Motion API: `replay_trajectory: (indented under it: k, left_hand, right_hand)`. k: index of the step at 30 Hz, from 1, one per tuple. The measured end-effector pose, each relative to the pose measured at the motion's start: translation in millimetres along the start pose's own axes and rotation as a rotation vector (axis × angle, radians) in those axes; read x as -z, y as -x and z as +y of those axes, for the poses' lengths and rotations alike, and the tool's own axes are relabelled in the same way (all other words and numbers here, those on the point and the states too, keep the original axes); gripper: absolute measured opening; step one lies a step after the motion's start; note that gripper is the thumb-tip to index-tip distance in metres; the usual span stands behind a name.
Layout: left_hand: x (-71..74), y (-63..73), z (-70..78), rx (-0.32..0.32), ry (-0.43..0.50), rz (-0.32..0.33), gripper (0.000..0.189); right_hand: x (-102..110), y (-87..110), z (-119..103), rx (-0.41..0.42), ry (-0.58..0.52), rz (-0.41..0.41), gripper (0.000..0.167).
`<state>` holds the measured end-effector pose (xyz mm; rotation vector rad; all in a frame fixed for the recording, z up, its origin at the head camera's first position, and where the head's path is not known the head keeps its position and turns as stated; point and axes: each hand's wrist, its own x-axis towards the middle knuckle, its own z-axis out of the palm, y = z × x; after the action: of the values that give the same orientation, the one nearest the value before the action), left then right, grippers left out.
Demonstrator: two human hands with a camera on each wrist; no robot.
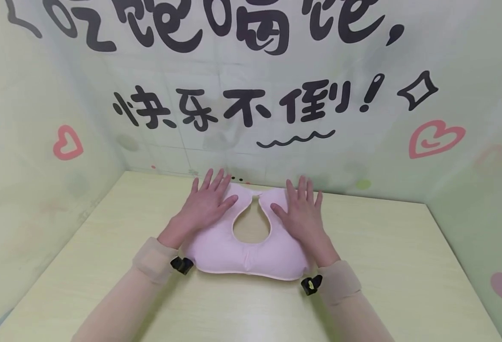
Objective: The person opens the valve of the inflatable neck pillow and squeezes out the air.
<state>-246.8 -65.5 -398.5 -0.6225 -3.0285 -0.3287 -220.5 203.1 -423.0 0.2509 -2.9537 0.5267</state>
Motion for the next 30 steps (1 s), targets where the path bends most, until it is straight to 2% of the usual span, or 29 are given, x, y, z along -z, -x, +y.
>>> replay_trajectory:
  k: [4, 13, 24, 30]
  left_hand:
    - [-3.8, 0.5, -1.6, 0.0, 0.027, -0.019, 0.073]
    - [-18.2, -1.6, -8.5, -0.033, 0.063, -0.067, 0.069]
    - [-19.7, 0.3, -8.2, 0.01, 0.102, -0.112, 0.067]
    - [-21.9, -0.8, -10.7, 0.019, 0.092, -0.126, 0.067]
  right_hand:
    - [-5, -1.2, 2, -0.002, -0.019, -0.035, 0.084]
    - [-9, 0.2, 4, 0.001, 0.042, -0.073, 0.084]
    - [-9, 1.4, 2, -0.002, 0.052, -0.109, 0.083]
    - [-12, 0.8, 3, -0.004, 0.049, -0.128, 0.083]
